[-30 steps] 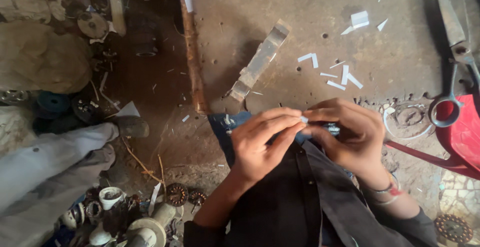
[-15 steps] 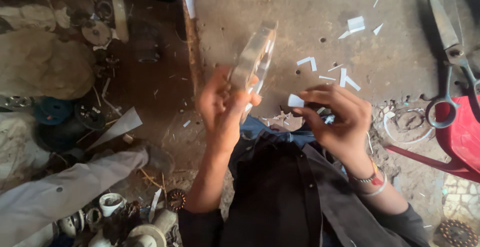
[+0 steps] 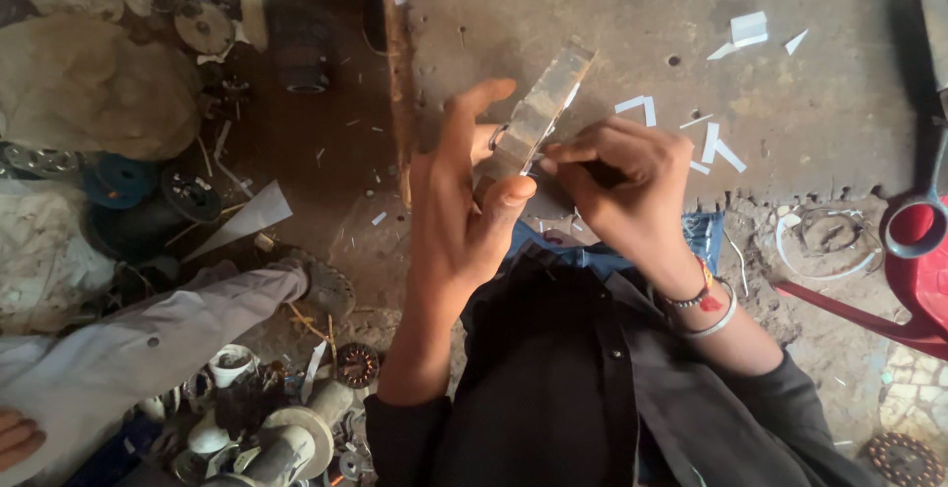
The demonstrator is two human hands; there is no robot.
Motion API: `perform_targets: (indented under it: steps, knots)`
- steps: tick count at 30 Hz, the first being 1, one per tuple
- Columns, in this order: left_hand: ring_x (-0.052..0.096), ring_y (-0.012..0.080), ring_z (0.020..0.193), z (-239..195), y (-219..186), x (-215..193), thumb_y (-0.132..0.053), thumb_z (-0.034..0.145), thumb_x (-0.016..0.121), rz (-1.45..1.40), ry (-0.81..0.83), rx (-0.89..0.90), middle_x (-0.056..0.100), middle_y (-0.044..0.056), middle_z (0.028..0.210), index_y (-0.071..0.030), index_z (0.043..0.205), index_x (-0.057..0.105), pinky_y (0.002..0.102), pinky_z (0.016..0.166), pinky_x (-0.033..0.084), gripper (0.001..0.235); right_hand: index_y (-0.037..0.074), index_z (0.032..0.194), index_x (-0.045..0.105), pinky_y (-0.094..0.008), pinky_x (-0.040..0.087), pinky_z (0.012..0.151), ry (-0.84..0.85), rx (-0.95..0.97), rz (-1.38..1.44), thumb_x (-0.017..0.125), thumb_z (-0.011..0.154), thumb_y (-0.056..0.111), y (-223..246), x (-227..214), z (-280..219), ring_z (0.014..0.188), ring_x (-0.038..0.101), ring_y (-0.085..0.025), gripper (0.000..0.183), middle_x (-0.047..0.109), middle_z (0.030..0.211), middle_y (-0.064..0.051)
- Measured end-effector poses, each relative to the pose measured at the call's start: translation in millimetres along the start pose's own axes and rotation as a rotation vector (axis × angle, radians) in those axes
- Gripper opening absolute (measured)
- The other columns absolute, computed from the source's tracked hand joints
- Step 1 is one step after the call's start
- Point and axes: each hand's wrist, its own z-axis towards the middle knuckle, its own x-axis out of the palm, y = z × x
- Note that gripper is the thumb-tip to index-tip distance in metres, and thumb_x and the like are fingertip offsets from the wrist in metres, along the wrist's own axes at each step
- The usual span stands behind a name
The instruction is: The person cuts small rectangular strips of white material using shears and inserts them into the slots of a metal motor stator by hand.
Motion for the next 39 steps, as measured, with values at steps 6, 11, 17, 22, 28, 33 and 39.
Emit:
perform_targets:
  steps: [6, 11, 17, 22, 28, 33, 39]
  knots:
    - [0.075, 0.0105, 0.071, -0.5, 3.2, -1.9, -0.084, 0.102, 0.041, -0.007, 0.018, 0.018, 0.076, 0.004, 0.085, -0.002, 0.143, 0.05, 0.023, 0.061, 0.052, 0.092, 0.001, 0.096, 0.071, -0.025, 0.053, 0.059, 0.088, 0.052, 0.069, 0.084, 0.088, 0.001, 1.6, -0.4, 0.0, 0.069, 0.073, -0.013, 0.015, 0.075, 0.086, -0.008]
    - [0.076, 0.014, 0.074, 2.8, 5.2, -9.7, -0.086, 0.099, 0.038, -0.008, 0.061, 0.028, 0.077, 0.008, 0.093, -0.002, 0.144, 0.05, 0.026, 0.063, 0.054, 0.096, 0.002, 0.095, 0.07, -0.029, 0.055, 0.063, 0.022, -0.054, -0.135, 0.087, 0.089, 0.005, 0.9, -6.6, 1.5, 0.073, 0.073, -0.017, 0.018, 0.074, 0.089, -0.008]
    - [0.078, 0.0178, 0.086, 3.6, 5.3, -14.5, -0.089, 0.098, 0.035, 0.017, 0.102, 0.047, 0.077, 0.008, 0.104, -0.005, 0.144, 0.048, 0.027, 0.071, 0.057, 0.096, 0.004, 0.093, 0.069, -0.03, 0.055, 0.062, 0.007, -0.086, -0.223, 0.081, 0.085, -0.004, -5.8, 0.2, 3.2, 0.07, 0.071, -0.021, 0.017, 0.071, 0.087, -0.008]
    - [0.078, 0.0182, 0.089, 4.4, 6.5, -12.7, -0.09, 0.097, 0.032, 0.057, 0.111, 0.059, 0.077, 0.008, 0.106, -0.006, 0.144, 0.049, 0.028, 0.072, 0.058, 0.098, 0.004, 0.092, 0.067, -0.029, 0.052, 0.061, 0.0, -0.083, -0.199, 0.082, 0.086, -0.003, -5.3, -0.1, 0.9, 0.069, 0.069, -0.021, 0.017, 0.07, 0.088, -0.008]
    - [0.076, 0.0191, 0.091, 4.1, 12.0, -12.9, -0.086, 0.099, 0.038, 0.045, 0.106, 0.08, 0.076, 0.008, 0.103, -0.006, 0.144, 0.051, 0.029, 0.073, 0.057, 0.093, 0.004, 0.089, 0.069, -0.031, 0.049, 0.058, -0.013, -0.074, -0.225, 0.077, 0.083, -0.009, -4.7, 5.2, -5.3, 0.065, 0.066, -0.019, 0.017, 0.07, 0.086, -0.008]
    - [0.067, 0.015, 0.079, 10.5, 6.1, 2.3, -0.054, 0.104, 0.063, -0.02, -0.138, 0.083, 0.067, 0.005, 0.084, -0.01, 0.108, 0.063, 0.028, 0.07, 0.051, 0.045, 0.002, 0.095, 0.069, -0.027, 0.053, 0.063, -0.008, -0.1, -0.102, 0.074, 0.084, -0.009, -0.5, -3.4, -5.4, 0.078, 0.072, -0.017, 0.016, 0.073, 0.098, -0.008]
    - [0.059, 0.0025, 0.081, 37.7, -10.4, -4.0, -0.031, 0.1, 0.078, -0.534, 0.191, -0.22, 0.066, -0.005, 0.091, -0.006, 0.11, 0.065, 0.019, 0.07, 0.046, 0.029, 0.0, 0.092, 0.069, -0.034, 0.054, 0.072, -0.136, -0.157, -0.243, 0.071, 0.078, -0.012, 13.6, -36.3, -12.4, 0.085, 0.071, -0.025, 0.018, 0.071, 0.095, -0.012]
